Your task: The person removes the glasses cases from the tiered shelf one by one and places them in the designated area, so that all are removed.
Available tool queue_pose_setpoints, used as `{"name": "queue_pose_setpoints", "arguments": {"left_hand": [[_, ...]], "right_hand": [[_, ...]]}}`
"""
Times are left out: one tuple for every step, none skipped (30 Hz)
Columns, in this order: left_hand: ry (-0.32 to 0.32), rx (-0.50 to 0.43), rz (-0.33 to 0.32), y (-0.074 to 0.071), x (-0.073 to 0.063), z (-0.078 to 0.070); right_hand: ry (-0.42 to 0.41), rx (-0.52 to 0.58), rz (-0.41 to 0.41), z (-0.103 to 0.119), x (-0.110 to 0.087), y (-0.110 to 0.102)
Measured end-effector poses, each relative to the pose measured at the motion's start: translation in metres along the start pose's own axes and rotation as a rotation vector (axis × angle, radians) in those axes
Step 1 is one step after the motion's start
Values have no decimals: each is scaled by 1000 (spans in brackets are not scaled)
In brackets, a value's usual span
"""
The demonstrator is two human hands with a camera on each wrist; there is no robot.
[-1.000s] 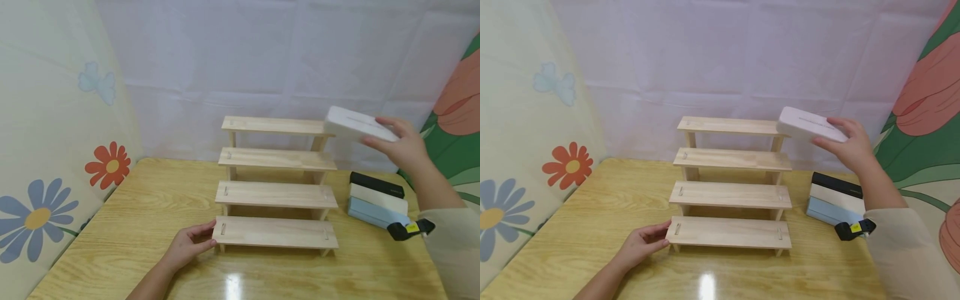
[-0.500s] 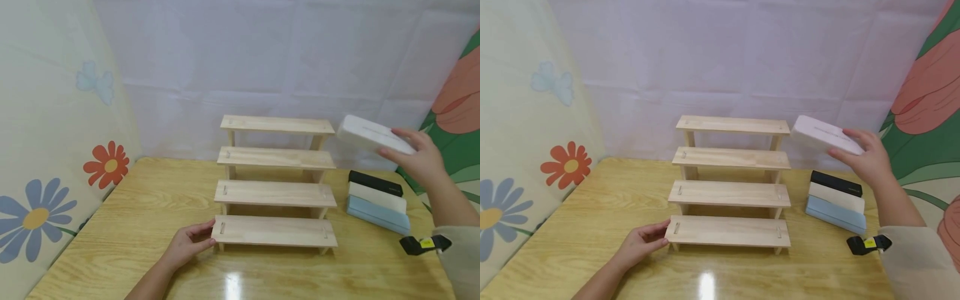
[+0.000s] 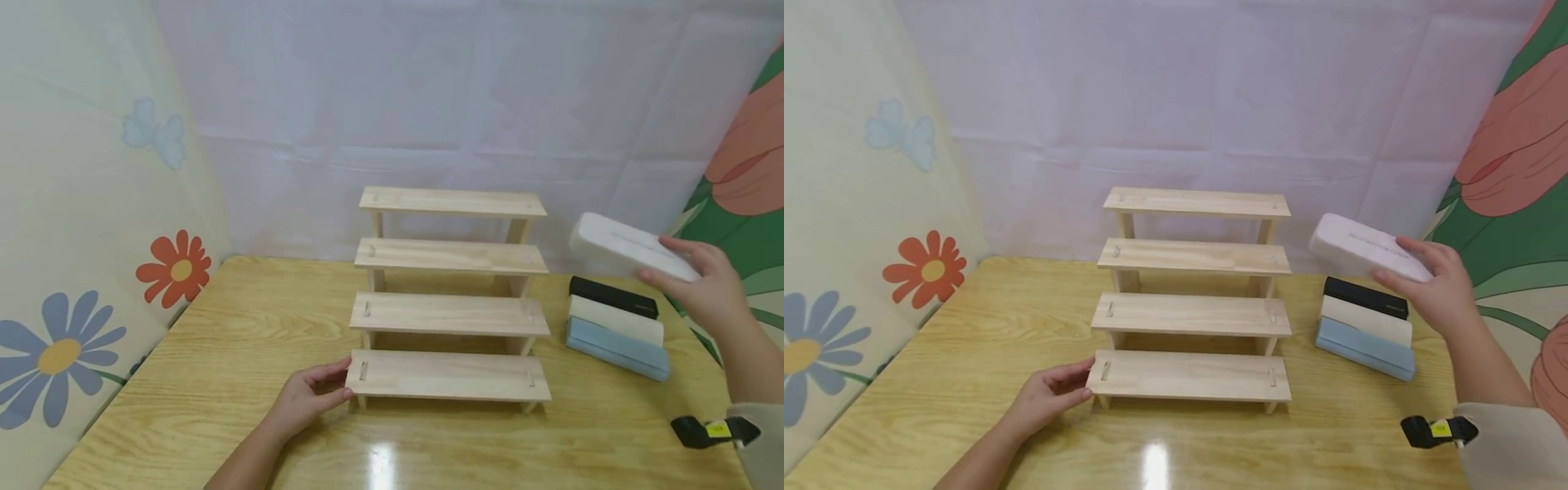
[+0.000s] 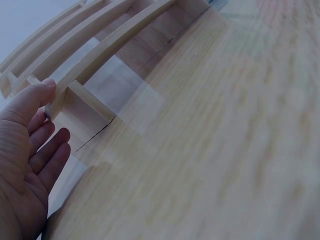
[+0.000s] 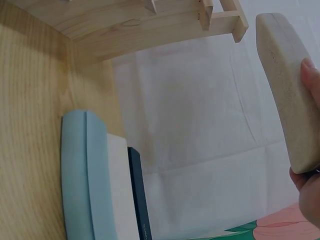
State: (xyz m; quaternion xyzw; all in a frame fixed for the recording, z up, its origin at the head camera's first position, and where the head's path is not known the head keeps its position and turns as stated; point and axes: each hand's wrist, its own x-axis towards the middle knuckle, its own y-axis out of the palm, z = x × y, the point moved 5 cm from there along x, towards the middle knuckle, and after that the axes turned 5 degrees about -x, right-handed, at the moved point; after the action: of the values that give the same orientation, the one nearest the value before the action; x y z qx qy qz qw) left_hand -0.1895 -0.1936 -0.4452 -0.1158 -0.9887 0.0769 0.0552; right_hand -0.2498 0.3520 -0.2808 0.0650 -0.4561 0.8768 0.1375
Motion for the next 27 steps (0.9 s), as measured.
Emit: {"name": "queue_pose_setpoints", "arguments": {"left_hand": [[0,2,0,0,0,0],[-2,5,0,0,0,0],[-2,10,-1,0,0,0],[-1,15,-4,0,0,-1],[-1,20,-7,0,0,-1],[-1,24,-10,-1,0,-1],[-1,28,-13,-1,0,-1],[0,30,-15,-1,0,-1],[0,30,-14,-1,0,-1],[-1,27,-14,-1,0,-1],[-3,26,-12,-1,0,-1],[-2,24,-8,0,0,-1],[-2,24,-5,0,0,0],[-2,23,-3,0,0,0],[-3,22,0,0,0,0],[-1,22,1,0,0,0],[1,23,3,0,0,0],[3,21,4,0,0,0],[4,19,6,0,0,1],[5,16,6,0,0,1],[6,15,7,0,0,0],[6,13,8,0,0,0],[4,12,6,0,0,0],[2,13,5,0,0,0],[0,15,4,0,0,0],[-3,17,2,0,0,0],[-6,20,0,0,0,0]], "right_hand": [[-6,-12,-5,-2,-2,0],[-13,-27,-9,-3,-3,1],[-15,-34,-8,-5,-5,1],[-18,-39,-5,-7,-6,1],[-19,-52,-5,-8,-8,2],[-23,-62,-4,-10,-9,2],[-25,-70,-4,-11,-10,3],[-23,-77,-1,-13,-12,4],[-23,-75,-2,-15,-13,5],[-26,-72,-4,-17,-15,6],[-29,-69,-7,-19,-17,7],[-27,-64,-6,-21,-19,9],[-25,-59,-4,-24,-20,10],[-25,-53,-2,-26,-22,12],[-27,-47,-1,-28,-24,13],[-25,-46,4,-31,-26,15],[-24,-48,8,-33,-28,16],[-23,-49,12,-35,-29,17],[-28,-50,11,-37,-31,18],[-29,-55,11,-38,-33,19],[-30,-59,13,-40,-34,20],[-31,-64,13,-41,-36,21],[-35,-65,12,-43,-38,22],[-34,-68,12,-44,-39,24],[-34,-71,15,-46,-41,25],[-31,-72,17,-48,-43,26],[-35,-74,15,-49,-44,27]]}}
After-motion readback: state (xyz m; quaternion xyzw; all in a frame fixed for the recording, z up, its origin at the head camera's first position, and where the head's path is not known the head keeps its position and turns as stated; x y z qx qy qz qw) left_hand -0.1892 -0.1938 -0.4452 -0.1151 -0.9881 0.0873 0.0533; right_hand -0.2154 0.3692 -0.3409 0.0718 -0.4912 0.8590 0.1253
